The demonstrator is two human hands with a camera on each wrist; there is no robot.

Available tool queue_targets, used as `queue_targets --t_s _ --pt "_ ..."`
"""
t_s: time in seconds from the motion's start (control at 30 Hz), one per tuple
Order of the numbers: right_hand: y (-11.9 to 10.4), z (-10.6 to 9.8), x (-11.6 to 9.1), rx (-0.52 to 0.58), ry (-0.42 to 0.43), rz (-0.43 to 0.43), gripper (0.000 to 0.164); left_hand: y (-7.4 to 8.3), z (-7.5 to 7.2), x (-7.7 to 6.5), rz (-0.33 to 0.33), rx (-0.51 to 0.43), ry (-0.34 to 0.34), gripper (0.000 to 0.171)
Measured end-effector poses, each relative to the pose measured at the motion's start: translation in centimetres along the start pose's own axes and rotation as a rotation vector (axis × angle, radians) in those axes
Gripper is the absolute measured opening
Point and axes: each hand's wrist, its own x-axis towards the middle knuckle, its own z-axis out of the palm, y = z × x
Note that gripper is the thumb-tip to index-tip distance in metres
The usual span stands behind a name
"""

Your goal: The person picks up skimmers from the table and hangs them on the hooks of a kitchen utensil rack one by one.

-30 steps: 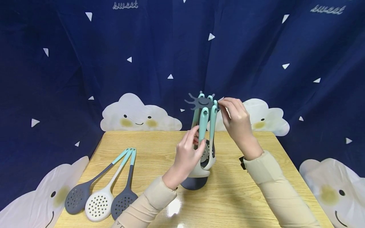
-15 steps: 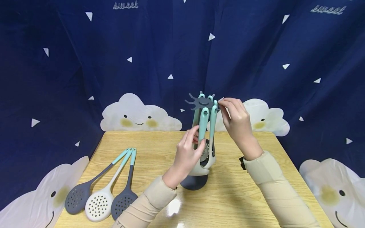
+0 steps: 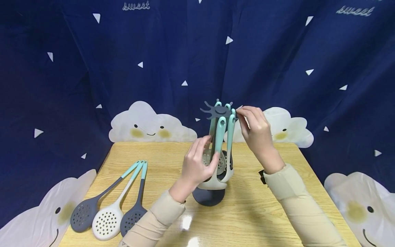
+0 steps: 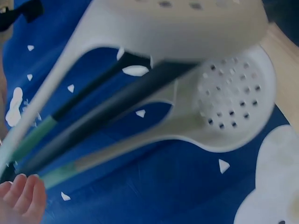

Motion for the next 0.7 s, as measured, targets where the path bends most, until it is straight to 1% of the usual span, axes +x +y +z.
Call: queue_targets --t_s 0.13,0.23,0.33,0.43,0.5,0.57,0.63,0.7 --pt "0.0 0.0 0.0 0.001 -0.001 0.0 0.01 -1.5 -0.6 0.2 0.037 0.072 0.046 0.04" --pt "0.0 0.0 0.0 0.004 0.002 0.004 0.01 -2.8 -1.0 0.3 0.035 0.117 0.056 0.038" --pt "0.0 0.0 0.0 0.003 0.004 0.005 0.01 -4.2 -1.4 0.2 0.013 0.157 0.042 0.035" --pt "0.0 0.0 0.0 0.002 0.003 0.005 0.01 -5.7 -1.8 -0.2 -0.028 0.211 0.011 0.034" --pt "0.0 0.0 0.0 0.002 0.0 0.005 0.01 -6.8 -1.9 -0.6 -0.079 0.251 -0.016 0.034" --pt "-0.1 0.0 0.0 0.002 0.0 0.006 0.01 -7.8 -2.1 -1.1 -0.154 0.299 -0.049 0.033" --pt "-0.1 0.0 0.0 0.003 0.001 0.008 0.01 -8.9 -2.2 -1.8 -0.257 0.34 -0.099 0.033" --pt "-0.1 0.0 0.0 0.004 0.0 0.008 0.01 -9.9 -2.4 -2.5 -0.373 0.381 -0.163 0.034"
